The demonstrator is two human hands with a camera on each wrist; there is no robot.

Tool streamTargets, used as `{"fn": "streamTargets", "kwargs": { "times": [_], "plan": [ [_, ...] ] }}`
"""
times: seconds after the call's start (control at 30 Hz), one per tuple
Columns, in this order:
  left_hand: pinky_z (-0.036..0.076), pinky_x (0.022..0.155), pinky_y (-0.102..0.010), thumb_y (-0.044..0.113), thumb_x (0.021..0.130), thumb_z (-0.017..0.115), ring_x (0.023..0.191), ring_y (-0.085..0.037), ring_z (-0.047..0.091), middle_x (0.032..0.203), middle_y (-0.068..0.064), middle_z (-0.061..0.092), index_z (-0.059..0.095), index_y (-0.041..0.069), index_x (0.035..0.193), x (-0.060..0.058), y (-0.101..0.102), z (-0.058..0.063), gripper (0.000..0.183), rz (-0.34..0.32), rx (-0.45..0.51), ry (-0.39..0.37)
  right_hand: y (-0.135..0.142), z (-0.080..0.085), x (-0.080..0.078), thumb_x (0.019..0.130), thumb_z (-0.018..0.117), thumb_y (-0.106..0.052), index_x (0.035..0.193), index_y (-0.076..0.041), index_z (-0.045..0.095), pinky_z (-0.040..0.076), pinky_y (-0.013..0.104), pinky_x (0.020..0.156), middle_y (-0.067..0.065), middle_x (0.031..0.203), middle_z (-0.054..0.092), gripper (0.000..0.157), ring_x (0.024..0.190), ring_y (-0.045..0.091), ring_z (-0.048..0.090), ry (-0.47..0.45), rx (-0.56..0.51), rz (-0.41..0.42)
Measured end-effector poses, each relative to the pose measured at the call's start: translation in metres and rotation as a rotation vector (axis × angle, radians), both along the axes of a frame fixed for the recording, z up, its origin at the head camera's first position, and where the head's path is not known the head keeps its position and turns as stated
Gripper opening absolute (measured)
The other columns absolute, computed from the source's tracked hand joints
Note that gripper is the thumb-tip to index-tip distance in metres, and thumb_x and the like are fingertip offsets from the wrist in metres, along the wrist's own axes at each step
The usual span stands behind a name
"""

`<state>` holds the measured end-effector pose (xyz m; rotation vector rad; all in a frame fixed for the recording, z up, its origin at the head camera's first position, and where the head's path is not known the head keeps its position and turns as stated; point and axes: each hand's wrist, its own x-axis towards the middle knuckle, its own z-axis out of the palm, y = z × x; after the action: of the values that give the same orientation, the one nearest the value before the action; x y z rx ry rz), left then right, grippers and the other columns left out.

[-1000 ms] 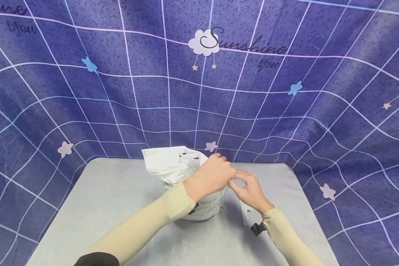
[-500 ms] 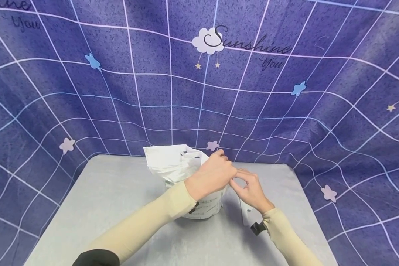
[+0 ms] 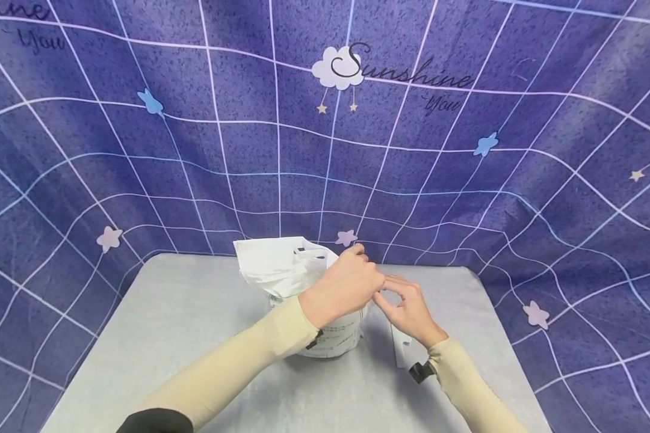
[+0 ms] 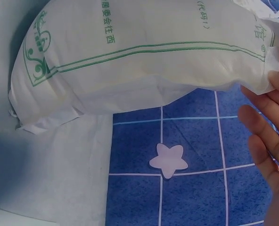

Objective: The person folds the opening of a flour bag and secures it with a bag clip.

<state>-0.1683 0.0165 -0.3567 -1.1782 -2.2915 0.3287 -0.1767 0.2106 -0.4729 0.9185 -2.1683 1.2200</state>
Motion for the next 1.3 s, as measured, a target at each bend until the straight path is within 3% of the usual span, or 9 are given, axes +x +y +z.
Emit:
{"fn": "streamTargets", "kwargs": {
  "times": [0.1, 0.23, 0.53, 0.83, 1.17, 1.3],
  "plan": [
    [0.049, 0.099, -0.033, 0.023, 0.089, 0.078, 0.072, -0.011, 0.070, 0.073, 0.012, 0.074, 0.078, 0.035, 0.078, 0.001, 0.000, 0.001, 0.017, 0.011, -0.012, -0.010, 0.000, 0.001, 0.001, 0.087, 0.079, 0.008, 0.100, -0.012, 0.082, 0.055, 0.025, 0.098, 0.003, 0.102, 0.081, 0.024, 0.098, 0.026, 0.076, -0.004, 0.006, -0.004],
    [0.042, 0.119, -0.040, 0.024, 0.090, 0.078, 0.078, -0.012, 0.072, 0.072, 0.011, 0.073, 0.078, 0.034, 0.080, 0.001, -0.001, 0.003, 0.014, 0.040, -0.040, -0.036, 0.000, 0.002, 0.001, 0.088, 0.079, 0.007, 0.098, -0.011, 0.081, 0.055, 0.026, 0.096, 0.002, 0.100, 0.080, 0.021, 0.097, 0.024, 0.076, -0.016, 0.018, -0.010],
    [0.042, 0.116, -0.039, 0.026, 0.092, 0.076, 0.073, -0.012, 0.070, 0.067, 0.010, 0.070, 0.076, 0.032, 0.074, 0.002, -0.005, 0.003, 0.018, 0.039, -0.024, -0.009, 0.000, 0.001, 0.001, 0.090, 0.078, 0.006, 0.091, -0.016, 0.079, 0.055, 0.026, 0.094, -0.003, 0.093, 0.078, 0.022, 0.092, 0.020, 0.074, -0.037, 0.012, 0.008],
    [0.041, 0.119, -0.041, 0.028, 0.095, 0.073, 0.079, -0.012, 0.073, 0.070, 0.009, 0.072, 0.078, 0.033, 0.078, 0.001, -0.007, 0.006, 0.018, 0.055, -0.036, -0.040, 0.001, 0.001, 0.002, 0.093, 0.079, 0.000, 0.097, -0.017, 0.082, 0.055, 0.027, 0.098, -0.002, 0.099, 0.080, 0.017, 0.097, 0.020, 0.075, -0.074, 0.010, 0.013],
    [0.041, 0.117, -0.039, 0.024, 0.092, 0.074, 0.076, -0.012, 0.071, 0.067, 0.009, 0.070, 0.076, 0.031, 0.074, 0.002, -0.011, 0.009, 0.019, 0.047, -0.026, -0.026, -0.001, 0.001, 0.001, 0.088, 0.082, 0.004, 0.097, -0.014, 0.083, 0.054, 0.026, 0.098, 0.002, 0.097, 0.080, 0.020, 0.095, 0.023, 0.075, -0.045, 0.003, 0.001],
    [0.040, 0.116, -0.038, 0.025, 0.091, 0.075, 0.076, -0.012, 0.071, 0.067, 0.009, 0.070, 0.075, 0.031, 0.074, 0.003, -0.012, 0.010, 0.018, 0.046, -0.025, -0.024, -0.002, 0.000, 0.001, 0.085, 0.082, 0.010, 0.095, -0.008, 0.082, 0.054, 0.025, 0.096, 0.006, 0.094, 0.079, 0.021, 0.092, 0.027, 0.075, -0.020, 0.003, -0.008]
  ]
}}
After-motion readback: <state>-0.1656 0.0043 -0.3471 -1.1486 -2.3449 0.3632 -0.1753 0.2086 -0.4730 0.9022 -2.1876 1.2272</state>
